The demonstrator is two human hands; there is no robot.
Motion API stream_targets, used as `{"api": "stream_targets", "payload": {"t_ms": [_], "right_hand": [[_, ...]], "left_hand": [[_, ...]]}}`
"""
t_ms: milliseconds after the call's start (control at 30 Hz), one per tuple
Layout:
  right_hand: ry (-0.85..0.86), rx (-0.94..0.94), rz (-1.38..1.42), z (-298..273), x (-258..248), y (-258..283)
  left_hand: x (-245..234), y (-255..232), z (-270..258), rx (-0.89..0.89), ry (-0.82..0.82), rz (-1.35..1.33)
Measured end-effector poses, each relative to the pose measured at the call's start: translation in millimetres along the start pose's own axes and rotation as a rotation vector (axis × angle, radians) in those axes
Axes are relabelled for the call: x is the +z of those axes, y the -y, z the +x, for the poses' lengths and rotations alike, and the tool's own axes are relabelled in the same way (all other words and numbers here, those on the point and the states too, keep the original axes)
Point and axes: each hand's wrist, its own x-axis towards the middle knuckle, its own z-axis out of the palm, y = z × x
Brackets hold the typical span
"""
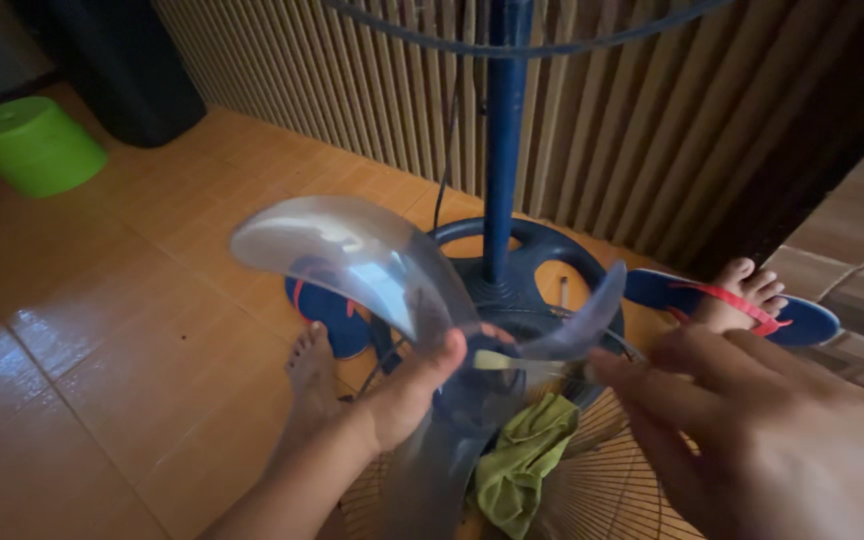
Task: The person cleans the blades of a standing fan using a green cloth and a toothbrush. They wipe each blade individually and scrub the central hub area.
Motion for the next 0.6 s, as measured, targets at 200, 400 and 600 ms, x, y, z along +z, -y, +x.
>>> {"api": "stream_targets", "payload": {"t_ms": [200,400,600], "right_hand": [[0.116,-0.035,-0.077,-0.9,6.2,7.2],[-0.065,-0.202,-0.065,9.6,18.0,12.7],[0.123,-0.182,-0.004,0.7,29.4,21.2]], "left_hand": [[2.7,0.2,0.5,-0.064,-0.042,0.145],[1.9,2.0,2.4,-0.174,-0.067,0.232],[10.4,4.3,4.8,-0.212,-0.138,0.324]]}}
